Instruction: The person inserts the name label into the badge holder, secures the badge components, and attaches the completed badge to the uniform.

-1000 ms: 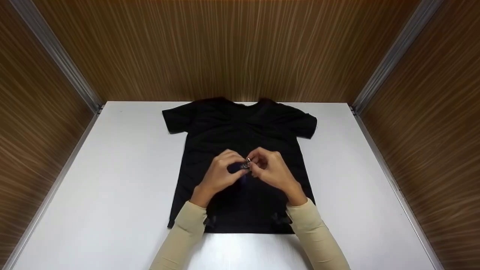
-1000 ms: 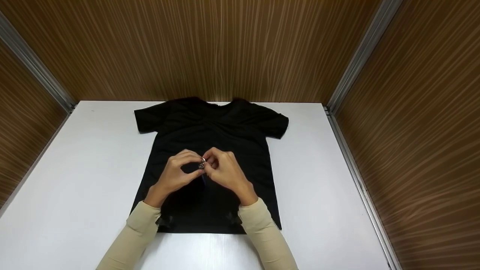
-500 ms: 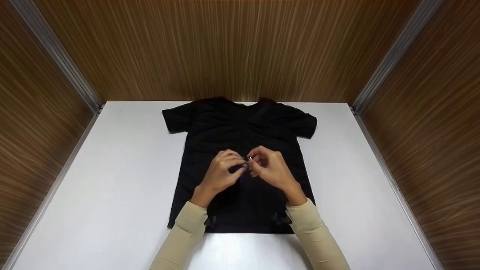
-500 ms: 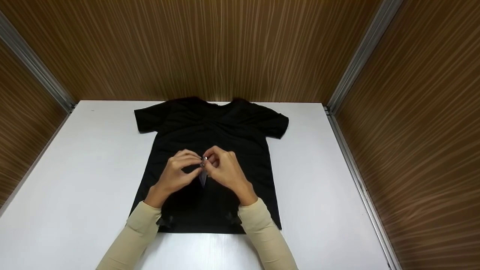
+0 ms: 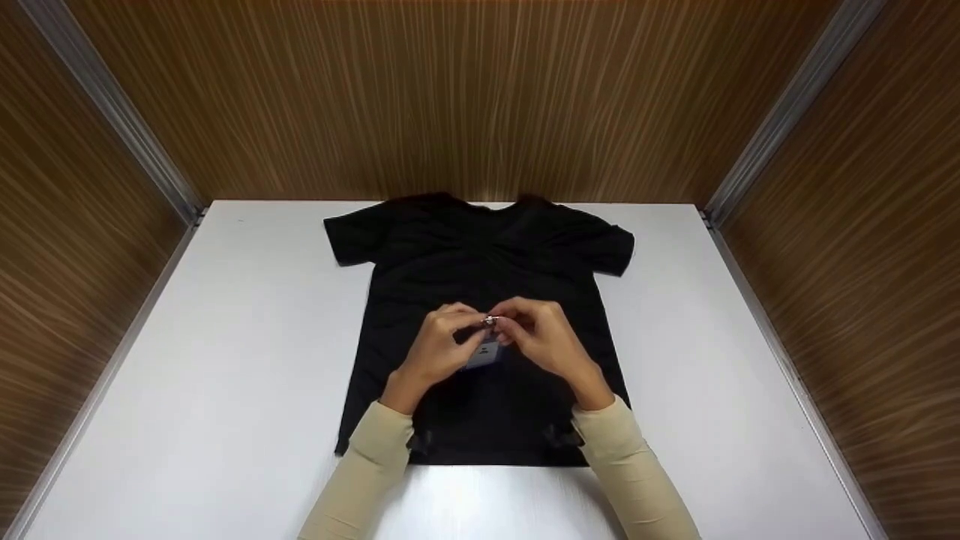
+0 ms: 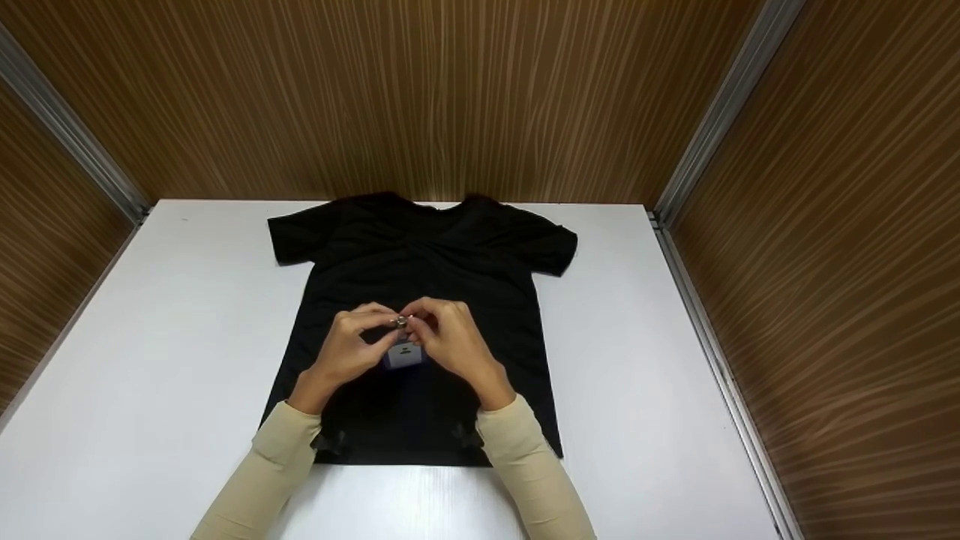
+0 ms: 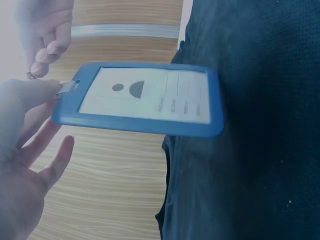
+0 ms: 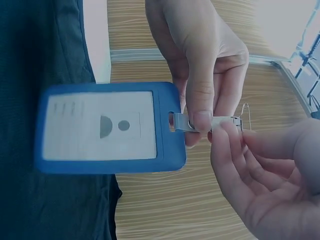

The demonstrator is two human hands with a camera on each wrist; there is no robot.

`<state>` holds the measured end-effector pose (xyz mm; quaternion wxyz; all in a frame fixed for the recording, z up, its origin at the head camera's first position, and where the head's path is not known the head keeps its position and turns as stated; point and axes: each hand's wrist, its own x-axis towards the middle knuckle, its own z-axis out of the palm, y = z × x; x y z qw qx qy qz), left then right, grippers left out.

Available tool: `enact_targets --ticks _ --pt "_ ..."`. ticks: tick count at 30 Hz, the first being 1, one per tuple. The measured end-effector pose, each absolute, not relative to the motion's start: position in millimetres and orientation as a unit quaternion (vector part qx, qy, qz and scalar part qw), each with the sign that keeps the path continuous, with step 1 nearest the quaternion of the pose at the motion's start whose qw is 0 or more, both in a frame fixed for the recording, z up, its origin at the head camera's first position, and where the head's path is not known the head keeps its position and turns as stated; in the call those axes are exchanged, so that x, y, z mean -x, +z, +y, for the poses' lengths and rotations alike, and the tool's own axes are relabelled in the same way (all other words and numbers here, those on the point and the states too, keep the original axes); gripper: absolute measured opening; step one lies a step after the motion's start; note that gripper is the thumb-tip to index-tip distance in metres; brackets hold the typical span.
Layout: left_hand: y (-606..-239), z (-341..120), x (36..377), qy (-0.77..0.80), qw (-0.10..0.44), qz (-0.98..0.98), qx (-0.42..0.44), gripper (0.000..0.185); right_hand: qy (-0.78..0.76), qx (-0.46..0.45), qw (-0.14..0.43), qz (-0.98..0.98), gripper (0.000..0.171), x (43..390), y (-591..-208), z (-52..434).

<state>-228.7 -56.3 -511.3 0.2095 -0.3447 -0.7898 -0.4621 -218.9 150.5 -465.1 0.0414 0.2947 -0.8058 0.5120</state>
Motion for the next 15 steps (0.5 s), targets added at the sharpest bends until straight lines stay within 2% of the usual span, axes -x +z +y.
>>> enact_targets --ticks 8,15 --pt "-511.2 -56.3 227.9 -0.494 0.178 -0.775 0.352 0.019 0.491 -0.289 0.096 -0.816 0.009 220.1 -466.4 151.2" --pt "-511.1 -55.0 227.8 -0.493 0.136 -0.779 0.362 0.021 0.491 -0.266 0.116 -0.821 0.01 220.9 -468.3 150.6"
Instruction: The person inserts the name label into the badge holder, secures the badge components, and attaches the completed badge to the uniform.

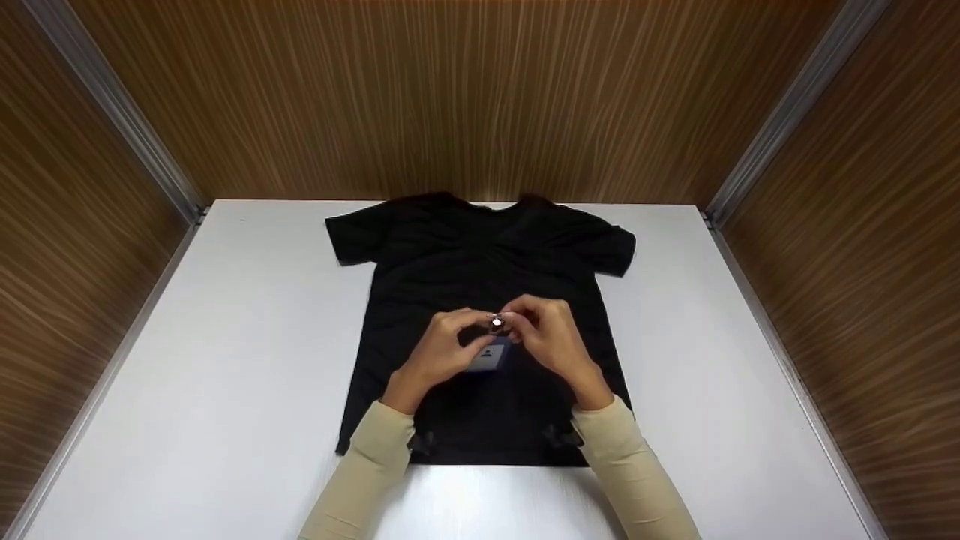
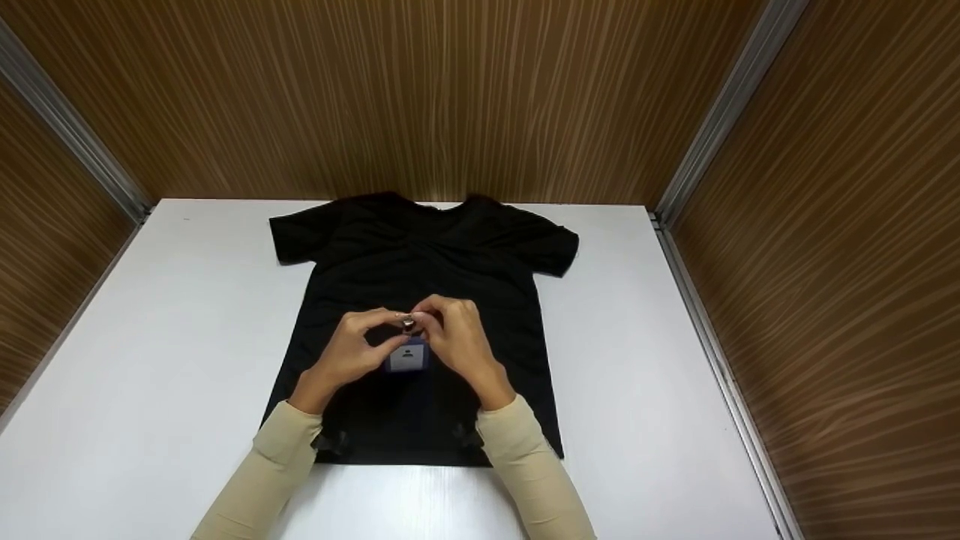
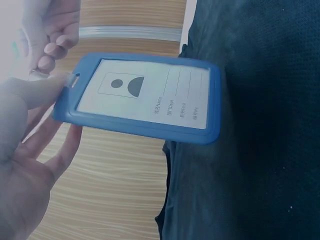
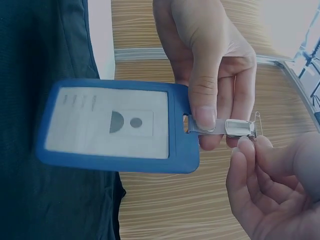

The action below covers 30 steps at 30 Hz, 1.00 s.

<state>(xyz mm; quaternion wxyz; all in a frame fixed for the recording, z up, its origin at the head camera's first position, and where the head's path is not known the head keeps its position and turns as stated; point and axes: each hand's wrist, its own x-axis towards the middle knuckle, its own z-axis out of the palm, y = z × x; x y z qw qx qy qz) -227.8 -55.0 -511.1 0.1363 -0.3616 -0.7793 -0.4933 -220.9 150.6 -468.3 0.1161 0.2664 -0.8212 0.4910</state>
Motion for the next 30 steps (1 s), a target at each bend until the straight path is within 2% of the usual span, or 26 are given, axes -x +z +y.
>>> enact_targets --ticks 17,21,26,30 --pt "-511.7 -53.5 228.2 -0.507 0.086 -0.78 0.357 0.029 0.478 -0.251 0.138 -0.83 0.013 222.1 -470.2 151.7" --pt "-511.6 -53.0 228.5 -0.527 0.119 -0.765 0.351 0.028 0.477 -0.247 0.127 -0.834 0.014 221.2 -469.2 151.9" --pt "-511.6 -52.4 230.4 -0.527 0.187 -0.751 0.351 0.017 0.471 -0.24 0.106 -0.842 0.014 219.8 -468.2 151.0" --pt "-512.2 -52.0 231.3 -0.529 0.211 -0.743 0.353 0.012 0.472 -0.236 0.091 -0.845 0.013 219.3 -467.8 150.4"
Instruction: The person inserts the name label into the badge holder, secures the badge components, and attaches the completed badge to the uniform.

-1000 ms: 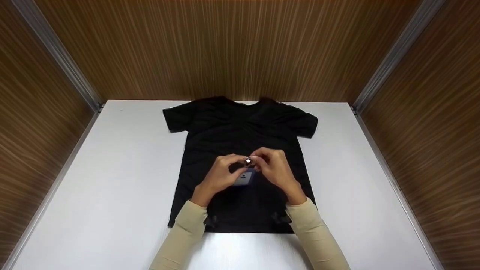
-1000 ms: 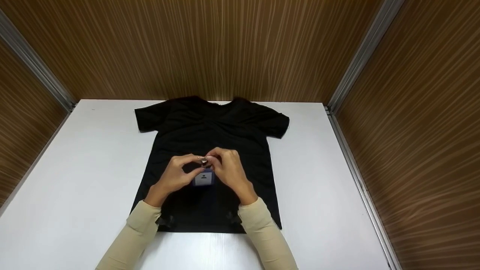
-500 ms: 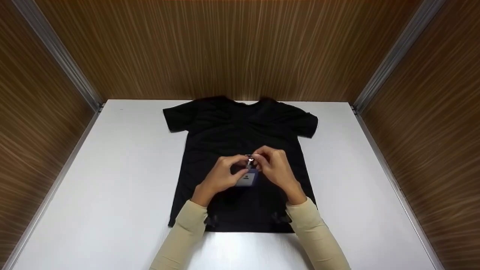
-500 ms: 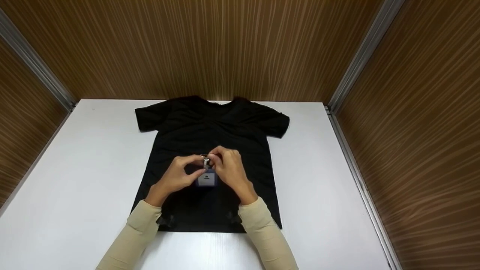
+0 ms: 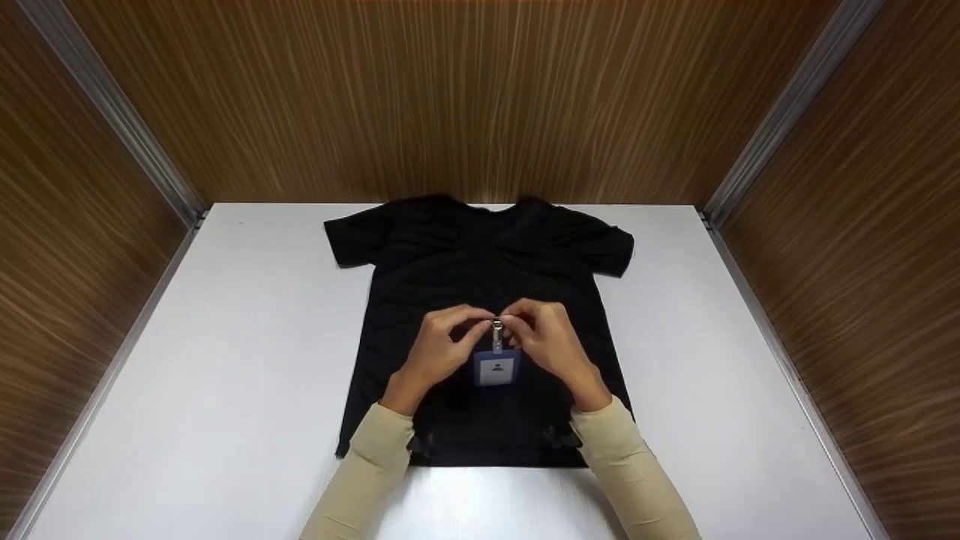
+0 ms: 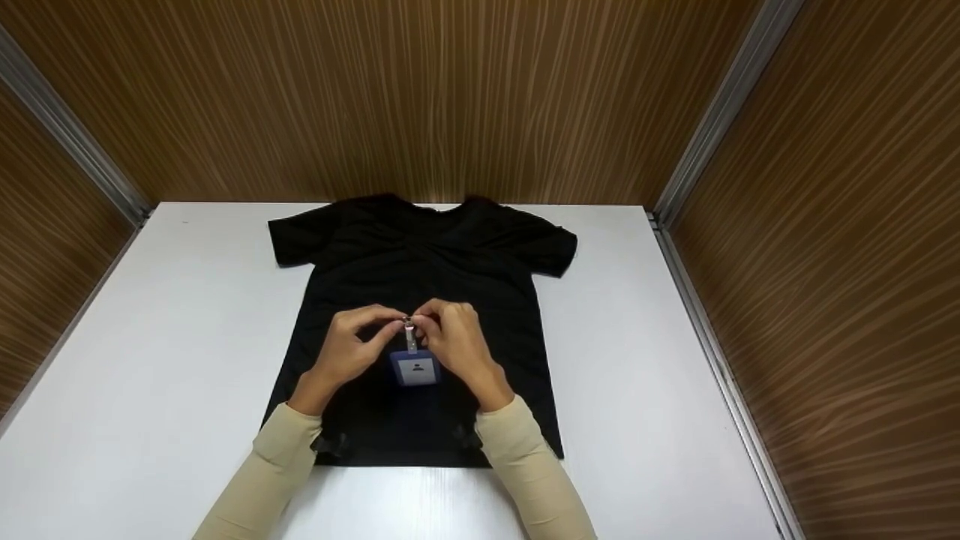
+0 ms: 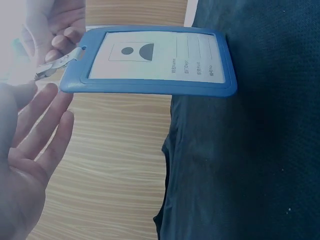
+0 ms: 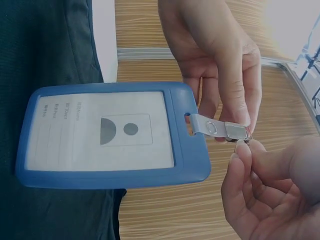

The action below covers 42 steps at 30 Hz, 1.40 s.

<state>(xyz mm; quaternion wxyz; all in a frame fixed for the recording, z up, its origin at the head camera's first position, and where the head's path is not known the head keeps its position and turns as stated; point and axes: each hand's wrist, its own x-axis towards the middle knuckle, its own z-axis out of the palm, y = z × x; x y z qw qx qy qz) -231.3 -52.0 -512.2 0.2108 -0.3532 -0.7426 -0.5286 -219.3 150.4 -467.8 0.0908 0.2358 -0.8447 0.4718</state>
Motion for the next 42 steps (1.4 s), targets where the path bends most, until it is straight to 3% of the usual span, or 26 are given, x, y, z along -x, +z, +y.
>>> enact_targets --ticks 20,42 --pt "-511.2 -52.2 230.3 -0.548 0.241 -0.721 0.349 0.012 0.454 -0.26 0.073 -0.849 0.014 219.8 -465.1 154.0" --pt "-515.7 -46.3 229.0 -0.557 0.238 -0.716 0.348 0.015 0.441 -0.261 0.102 -0.853 0.017 219.7 -469.4 147.3"
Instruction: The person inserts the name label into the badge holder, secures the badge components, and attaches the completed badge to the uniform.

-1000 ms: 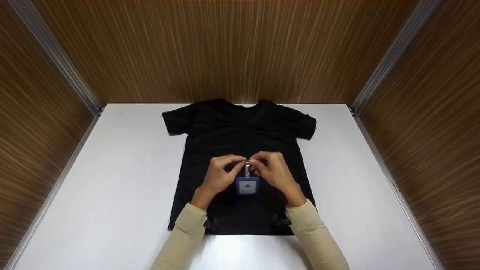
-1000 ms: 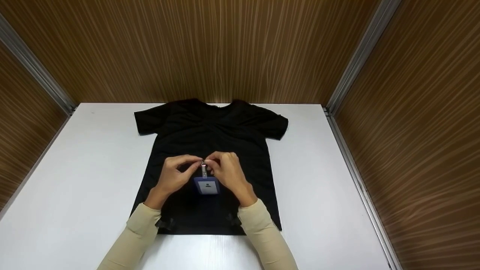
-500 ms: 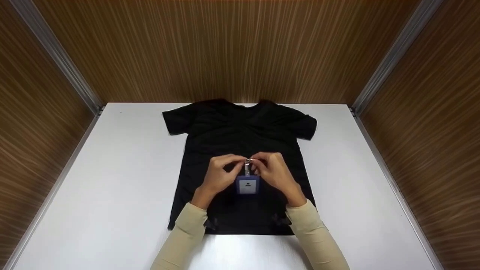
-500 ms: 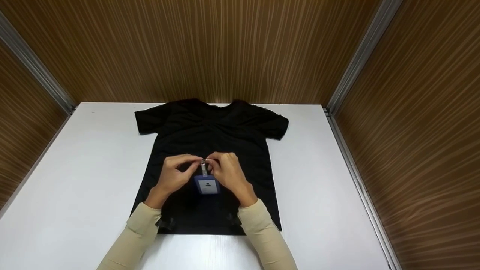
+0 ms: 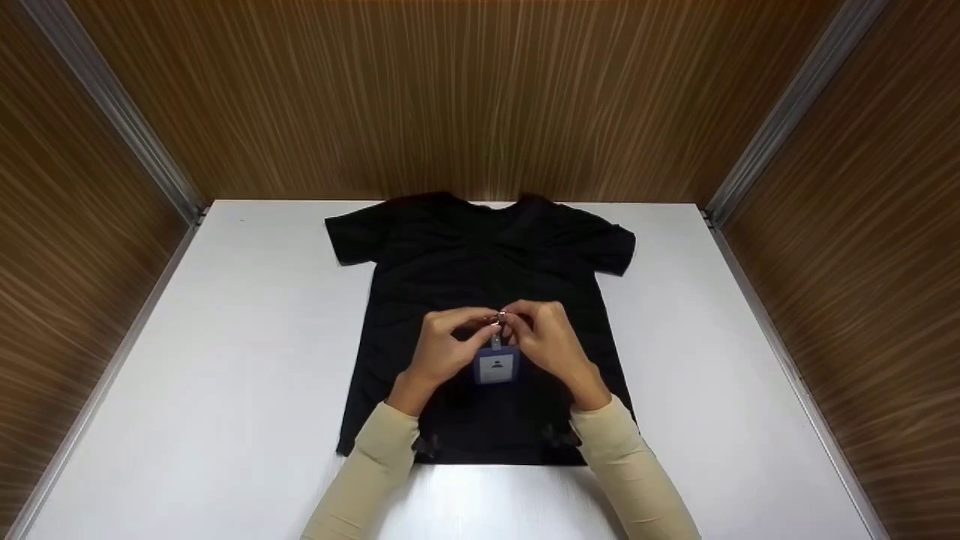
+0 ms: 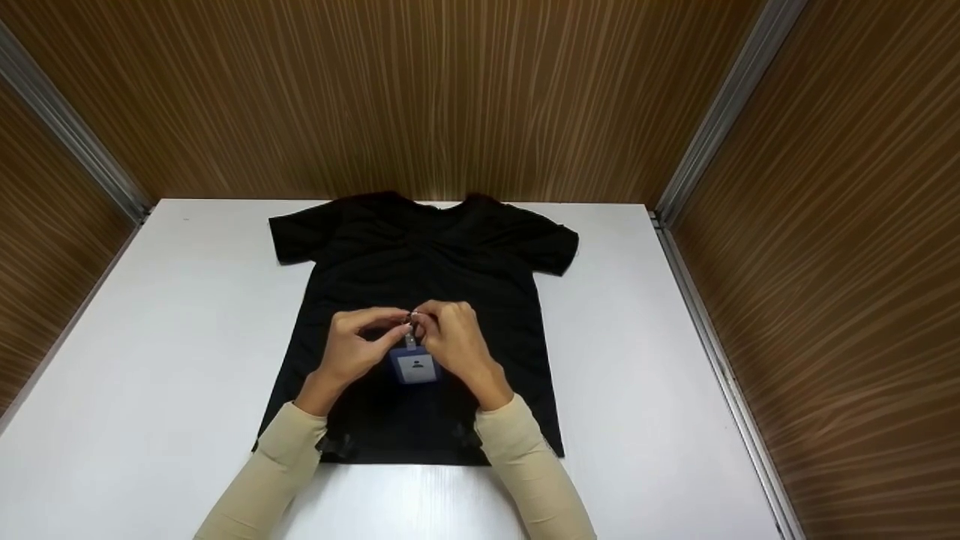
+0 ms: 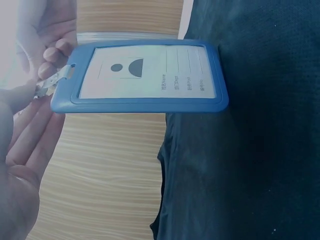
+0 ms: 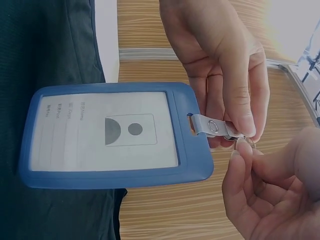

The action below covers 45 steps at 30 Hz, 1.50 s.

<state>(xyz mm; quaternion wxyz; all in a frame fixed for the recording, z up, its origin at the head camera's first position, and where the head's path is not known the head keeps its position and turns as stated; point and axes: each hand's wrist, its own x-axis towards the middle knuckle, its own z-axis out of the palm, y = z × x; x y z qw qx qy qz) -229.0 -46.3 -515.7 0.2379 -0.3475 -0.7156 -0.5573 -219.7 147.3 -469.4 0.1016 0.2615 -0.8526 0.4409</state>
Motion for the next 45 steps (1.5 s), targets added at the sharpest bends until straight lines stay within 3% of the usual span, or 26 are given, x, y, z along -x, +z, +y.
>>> enact_targets --ticks 25,45 --pt "-516.3 -43.7 227.3 -0.555 0.223 -0.723 0.346 0.017 0.436 -0.26 0.107 -0.855 0.017 221.1 -470.1 149.0" --pt "-520.2 -42.9 229.6 -0.545 0.243 -0.722 0.349 0.018 0.438 -0.266 0.117 -0.851 0.017 220.7 -470.2 149.0"
